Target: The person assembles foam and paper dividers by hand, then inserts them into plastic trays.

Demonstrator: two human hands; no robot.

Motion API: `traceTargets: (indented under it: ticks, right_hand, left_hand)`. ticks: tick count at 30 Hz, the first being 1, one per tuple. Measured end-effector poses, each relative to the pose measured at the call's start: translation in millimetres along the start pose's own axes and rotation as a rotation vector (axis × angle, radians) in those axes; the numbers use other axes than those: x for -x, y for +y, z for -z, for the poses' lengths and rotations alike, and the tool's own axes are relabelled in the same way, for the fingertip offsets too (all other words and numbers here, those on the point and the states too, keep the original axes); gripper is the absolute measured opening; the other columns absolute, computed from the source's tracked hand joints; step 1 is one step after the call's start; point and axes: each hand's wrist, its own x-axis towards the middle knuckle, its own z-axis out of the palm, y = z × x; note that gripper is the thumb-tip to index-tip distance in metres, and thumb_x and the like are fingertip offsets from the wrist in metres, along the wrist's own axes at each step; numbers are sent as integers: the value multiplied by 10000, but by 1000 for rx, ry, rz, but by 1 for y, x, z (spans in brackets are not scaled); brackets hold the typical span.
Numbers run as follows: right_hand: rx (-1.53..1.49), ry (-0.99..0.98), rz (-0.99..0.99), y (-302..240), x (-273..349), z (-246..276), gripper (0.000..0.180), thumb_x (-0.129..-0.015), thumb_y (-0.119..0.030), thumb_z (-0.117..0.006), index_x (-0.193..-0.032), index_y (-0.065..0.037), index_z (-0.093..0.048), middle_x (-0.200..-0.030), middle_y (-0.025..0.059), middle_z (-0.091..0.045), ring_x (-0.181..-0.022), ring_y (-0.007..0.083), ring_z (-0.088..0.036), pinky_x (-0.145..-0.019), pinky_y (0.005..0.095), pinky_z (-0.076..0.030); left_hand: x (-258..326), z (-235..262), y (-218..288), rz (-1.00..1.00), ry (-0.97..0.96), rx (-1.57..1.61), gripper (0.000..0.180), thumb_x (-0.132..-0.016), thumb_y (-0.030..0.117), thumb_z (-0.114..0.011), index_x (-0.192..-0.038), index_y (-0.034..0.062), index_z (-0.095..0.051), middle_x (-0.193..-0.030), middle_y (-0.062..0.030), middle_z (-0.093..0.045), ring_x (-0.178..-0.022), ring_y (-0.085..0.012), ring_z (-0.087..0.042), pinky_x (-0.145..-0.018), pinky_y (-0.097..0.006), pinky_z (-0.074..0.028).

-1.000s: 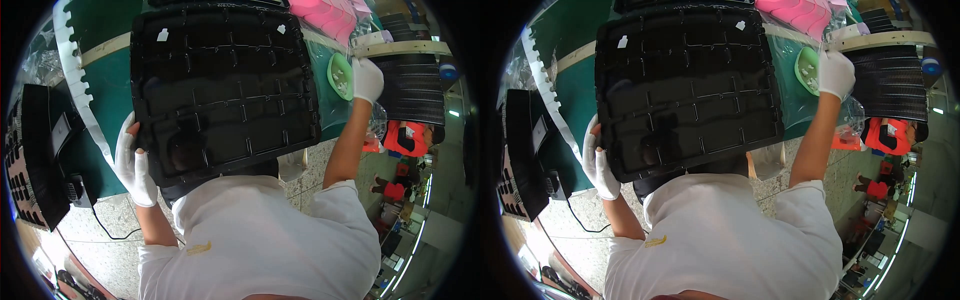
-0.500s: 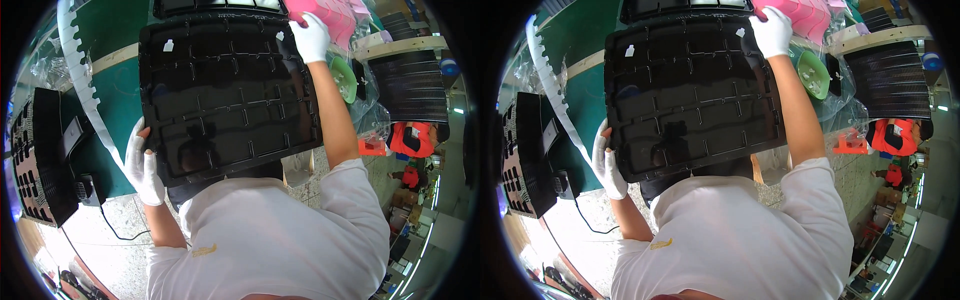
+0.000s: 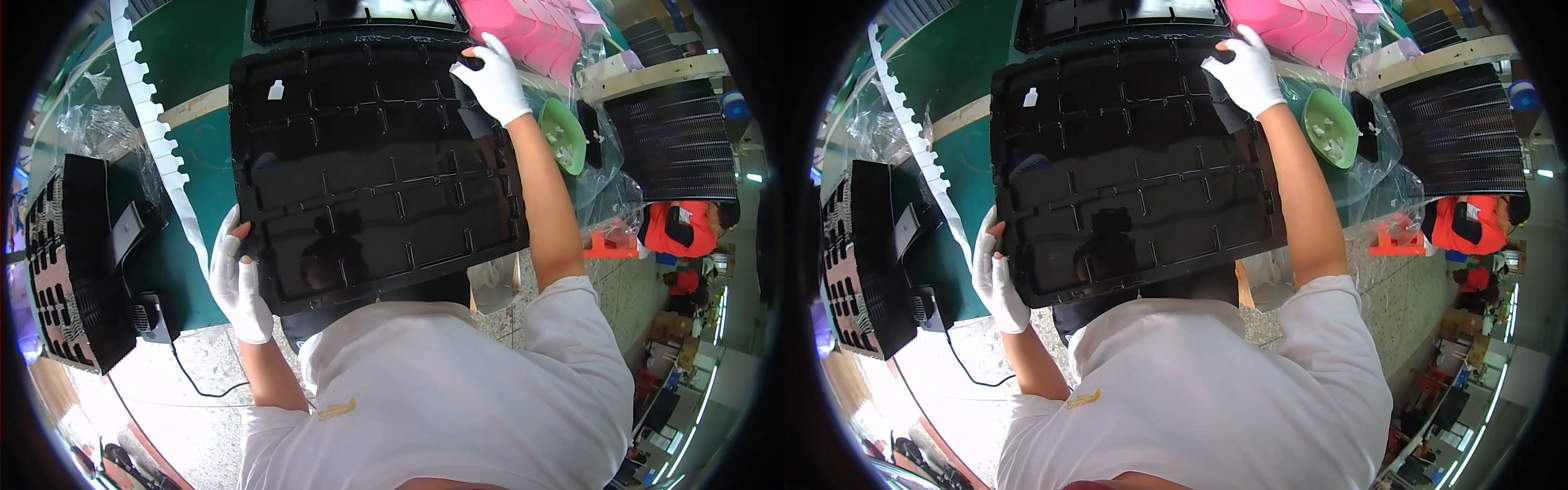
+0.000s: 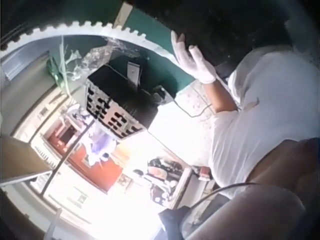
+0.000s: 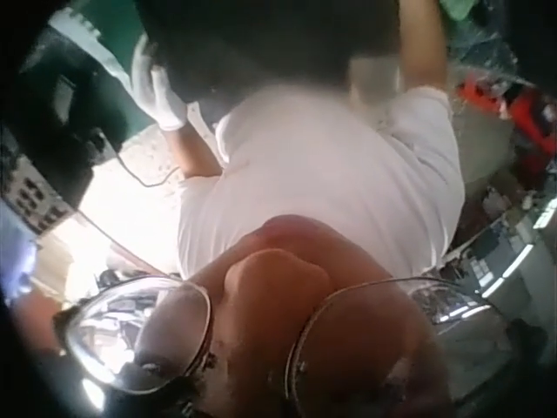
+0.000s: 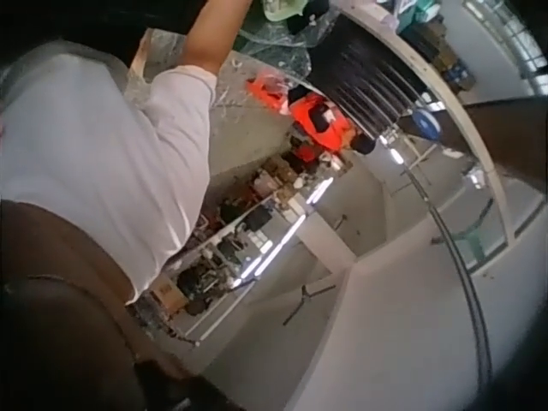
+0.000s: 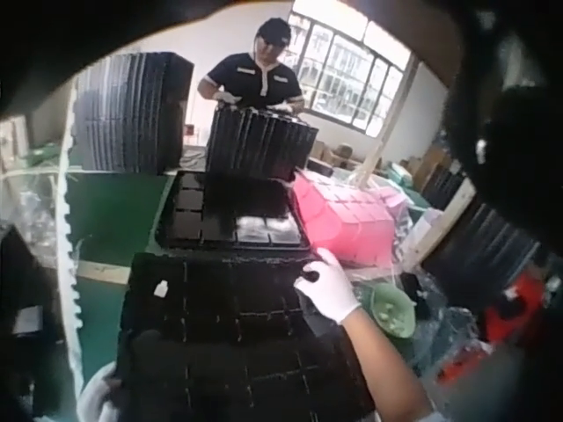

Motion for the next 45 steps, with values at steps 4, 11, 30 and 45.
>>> traceTargets:
  ticks: [4, 11, 30, 45]
  right_hand:
    - [-19, -138, 132, -13, -5, 10, 206, -787, -215, -788, -836, -26, -726, -1310, 165, -621, -1173, 343, -595, -1035, 414, -463]
    - [-69, 149, 242, -20, 6, 36, 154, -798, -134, -759, -892, -32, -692, -1108, 125, -681, -1073, 333, -630, -953, 423, -502]
    - [-309, -74, 674, -205, -36, -59, 383, -845, -398, -714, -1116, -129, -736, -1134, 51, -680, -1109, 279, -632, -936, 403, -518]
    - [-266, -327, 348, -215, -38, -64, 214, -747, -317, -788, -772, -106, -761, -1310, 104, -633, -1207, 319, -582, -1008, 424, -466]
  left_hand:
    - [2, 1, -3, -1, 17, 21, 498, -981, 333, -595, -1360, 9, -594, -1425, -209, -556, -1266, -314, -569, -1113, -452, -404]
    - [-3, -1, 2, 25, 27, 36, 524, -979, 351, -591, -1345, -24, -590, -1410, -216, -568, -1254, -315, -576, -1096, -453, -420]
    - [-2, 0, 11, 30, 23, 47, 413, -910, 152, -618, -1248, -85, -602, -1375, -231, -587, -1165, -320, -634, -1036, -391, -449]
    - [-5, 8, 17, 18, -56, -11, 403, -899, 165, -644, -1206, -91, -590, -1384, -276, -556, -1171, -351, -632, -1034, -424, -456]
